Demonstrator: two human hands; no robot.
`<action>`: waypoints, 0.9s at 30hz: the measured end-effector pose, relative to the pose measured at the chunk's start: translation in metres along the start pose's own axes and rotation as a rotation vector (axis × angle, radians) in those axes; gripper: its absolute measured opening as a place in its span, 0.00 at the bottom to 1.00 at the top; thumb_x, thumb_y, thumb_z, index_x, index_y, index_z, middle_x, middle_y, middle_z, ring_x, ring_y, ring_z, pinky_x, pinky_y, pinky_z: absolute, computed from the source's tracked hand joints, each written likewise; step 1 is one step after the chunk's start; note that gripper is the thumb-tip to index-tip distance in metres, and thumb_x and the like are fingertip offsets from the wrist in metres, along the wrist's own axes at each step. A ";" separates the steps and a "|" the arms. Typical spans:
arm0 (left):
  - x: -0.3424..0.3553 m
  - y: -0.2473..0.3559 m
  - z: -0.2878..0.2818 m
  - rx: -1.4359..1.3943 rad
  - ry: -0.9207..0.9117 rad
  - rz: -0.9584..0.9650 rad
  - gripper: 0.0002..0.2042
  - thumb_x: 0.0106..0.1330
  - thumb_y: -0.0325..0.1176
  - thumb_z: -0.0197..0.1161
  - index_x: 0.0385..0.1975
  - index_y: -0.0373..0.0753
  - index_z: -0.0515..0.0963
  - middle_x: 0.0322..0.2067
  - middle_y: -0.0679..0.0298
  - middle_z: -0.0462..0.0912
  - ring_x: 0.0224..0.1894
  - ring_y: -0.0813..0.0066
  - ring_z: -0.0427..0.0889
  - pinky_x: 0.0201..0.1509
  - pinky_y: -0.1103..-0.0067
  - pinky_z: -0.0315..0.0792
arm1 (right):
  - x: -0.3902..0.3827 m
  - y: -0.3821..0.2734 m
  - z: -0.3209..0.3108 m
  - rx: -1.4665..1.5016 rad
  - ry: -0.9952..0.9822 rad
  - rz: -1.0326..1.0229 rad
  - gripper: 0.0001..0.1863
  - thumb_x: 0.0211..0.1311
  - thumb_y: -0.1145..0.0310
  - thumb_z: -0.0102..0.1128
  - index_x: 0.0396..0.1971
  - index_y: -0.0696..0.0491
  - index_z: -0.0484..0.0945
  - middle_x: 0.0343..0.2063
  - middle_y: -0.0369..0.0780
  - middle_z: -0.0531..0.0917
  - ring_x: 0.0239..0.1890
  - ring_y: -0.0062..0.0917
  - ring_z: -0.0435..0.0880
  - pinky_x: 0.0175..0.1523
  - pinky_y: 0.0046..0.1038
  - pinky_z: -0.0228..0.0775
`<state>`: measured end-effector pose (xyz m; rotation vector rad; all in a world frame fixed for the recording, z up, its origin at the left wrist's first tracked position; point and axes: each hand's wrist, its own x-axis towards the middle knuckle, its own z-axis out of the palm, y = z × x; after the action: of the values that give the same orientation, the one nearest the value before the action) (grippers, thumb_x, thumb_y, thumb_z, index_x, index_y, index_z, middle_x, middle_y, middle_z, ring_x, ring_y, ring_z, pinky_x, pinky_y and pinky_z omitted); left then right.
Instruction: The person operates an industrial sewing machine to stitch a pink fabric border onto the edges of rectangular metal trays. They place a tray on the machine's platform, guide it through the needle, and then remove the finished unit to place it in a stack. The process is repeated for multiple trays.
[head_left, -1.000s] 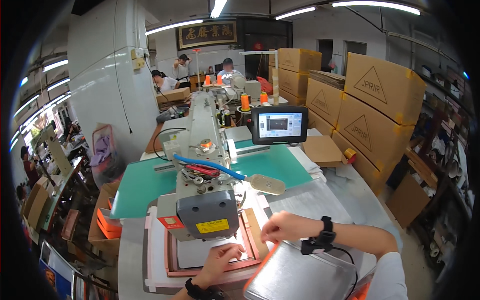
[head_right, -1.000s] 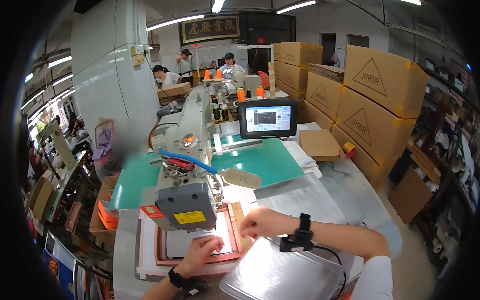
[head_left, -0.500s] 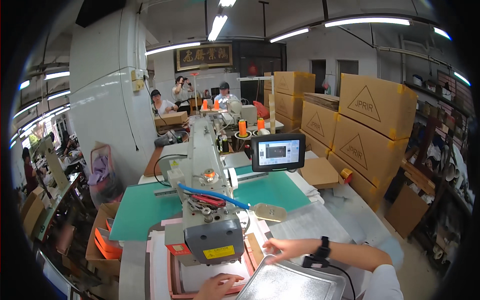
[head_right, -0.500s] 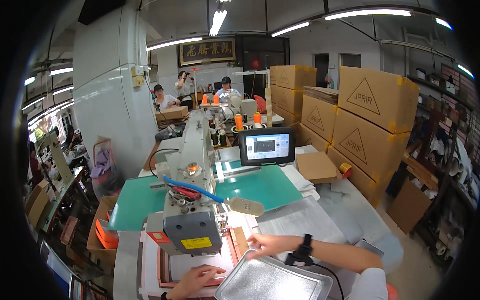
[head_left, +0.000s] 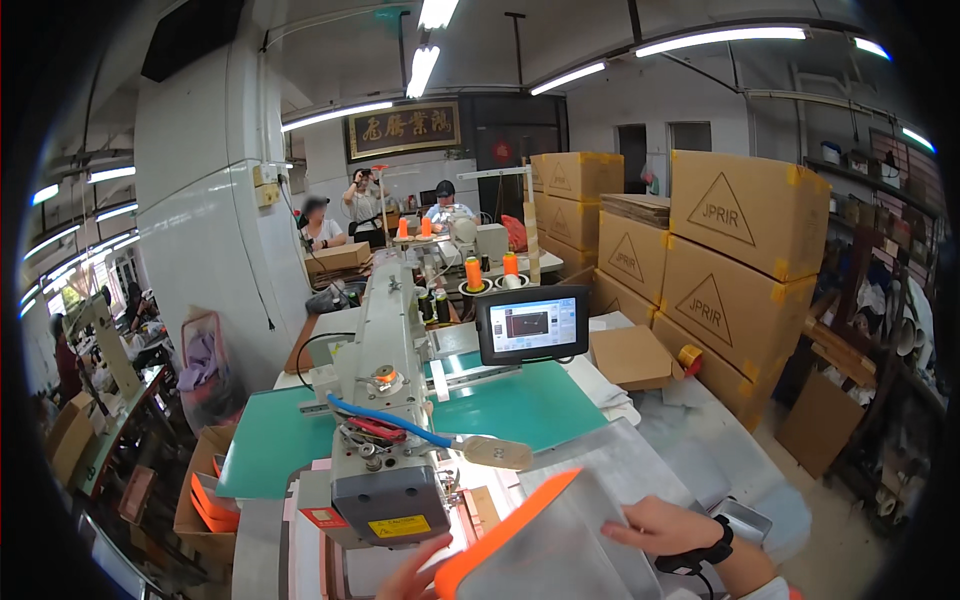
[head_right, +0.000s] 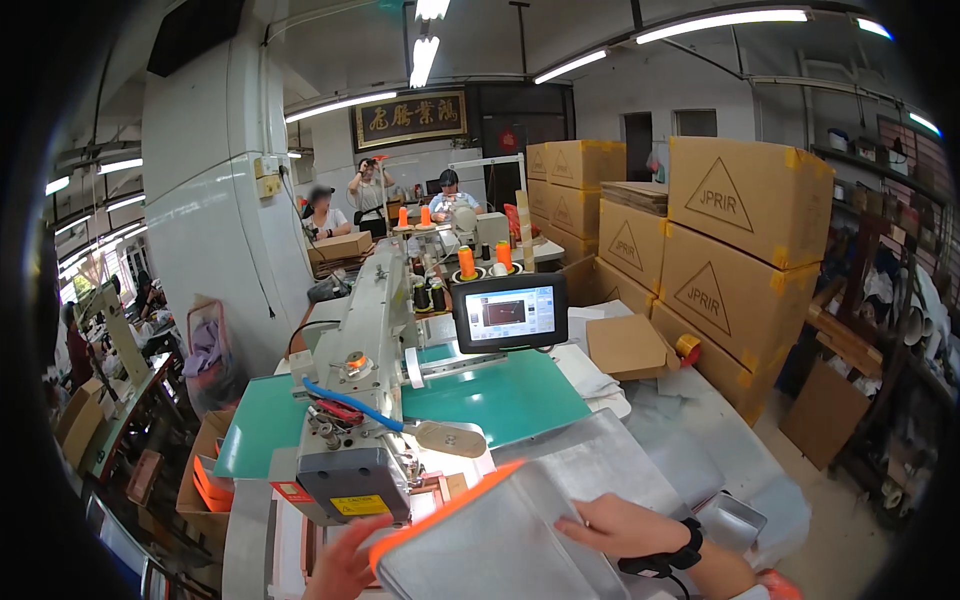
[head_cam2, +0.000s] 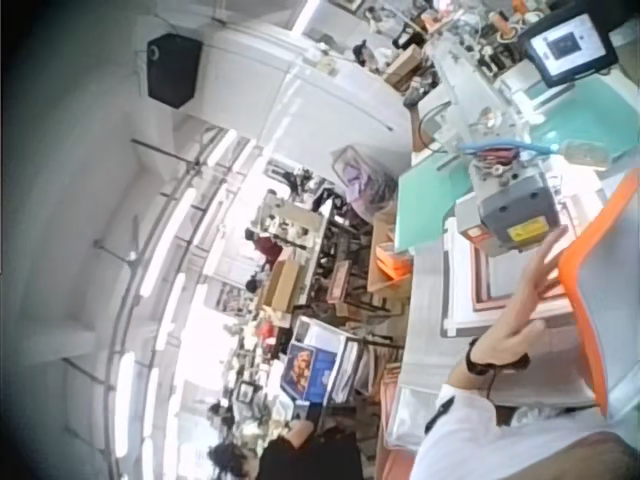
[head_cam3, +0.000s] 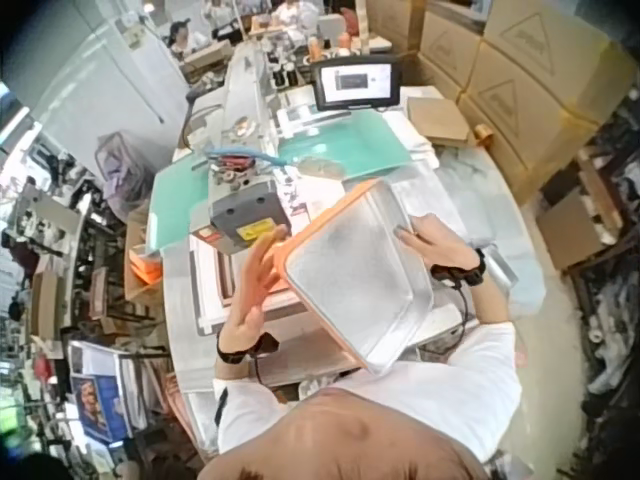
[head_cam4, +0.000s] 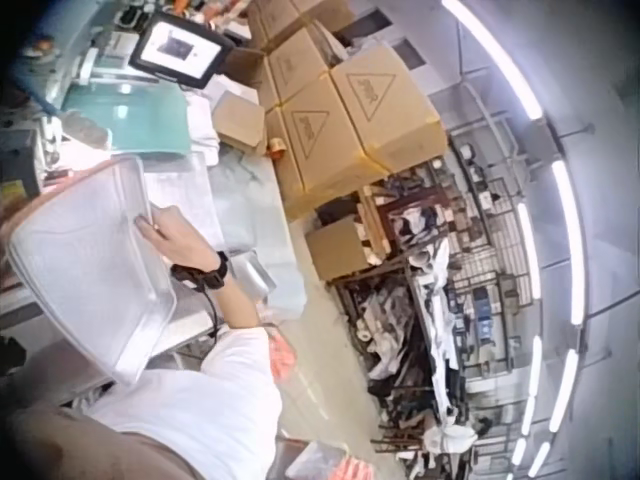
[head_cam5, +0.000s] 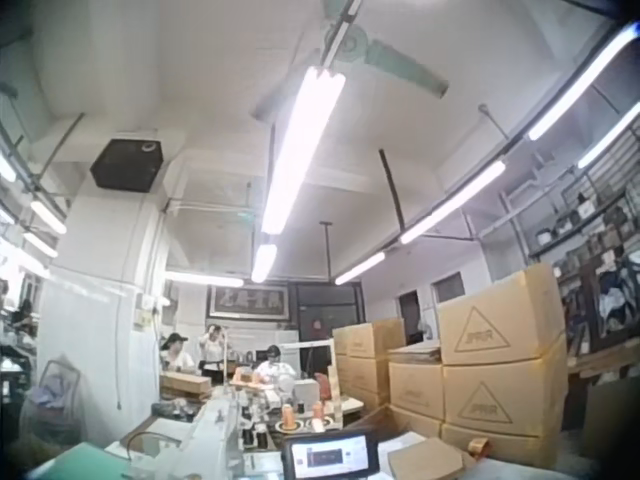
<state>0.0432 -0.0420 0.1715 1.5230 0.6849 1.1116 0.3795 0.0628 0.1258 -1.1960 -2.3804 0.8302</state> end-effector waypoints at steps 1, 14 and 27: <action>0.004 0.000 0.005 0.035 -0.037 0.049 0.46 0.63 0.61 0.58 0.73 0.42 0.44 0.73 0.51 0.43 0.74 0.50 0.47 0.70 0.58 0.52 | 0.000 0.004 -0.003 -0.006 0.061 0.003 0.20 0.72 0.56 0.49 0.32 0.62 0.69 0.10 0.48 0.65 0.15 0.40 0.71 0.24 0.37 0.61; 0.031 -0.074 0.067 1.307 -0.395 0.498 0.33 0.60 0.51 0.62 0.66 0.50 0.66 0.69 0.63 0.57 0.73 0.56 0.51 0.72 0.46 0.43 | 0.048 0.074 0.098 1.099 0.436 0.139 0.15 0.71 0.64 0.53 0.46 0.61 0.70 0.22 0.42 0.75 0.26 0.24 0.76 0.33 0.27 0.67; 0.032 -0.113 0.053 1.375 -0.176 0.641 0.42 0.55 0.63 0.63 0.60 0.32 0.66 0.66 0.52 0.63 0.69 0.47 0.56 0.67 0.42 0.47 | 0.043 0.128 0.136 1.026 0.528 0.301 0.15 0.70 0.65 0.53 0.47 0.61 0.69 0.24 0.41 0.75 0.28 0.23 0.76 0.35 0.27 0.67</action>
<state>0.1192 -0.0077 0.0730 3.1340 0.9222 0.8992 0.3581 0.1108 -0.0585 -1.0965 -1.0813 1.3640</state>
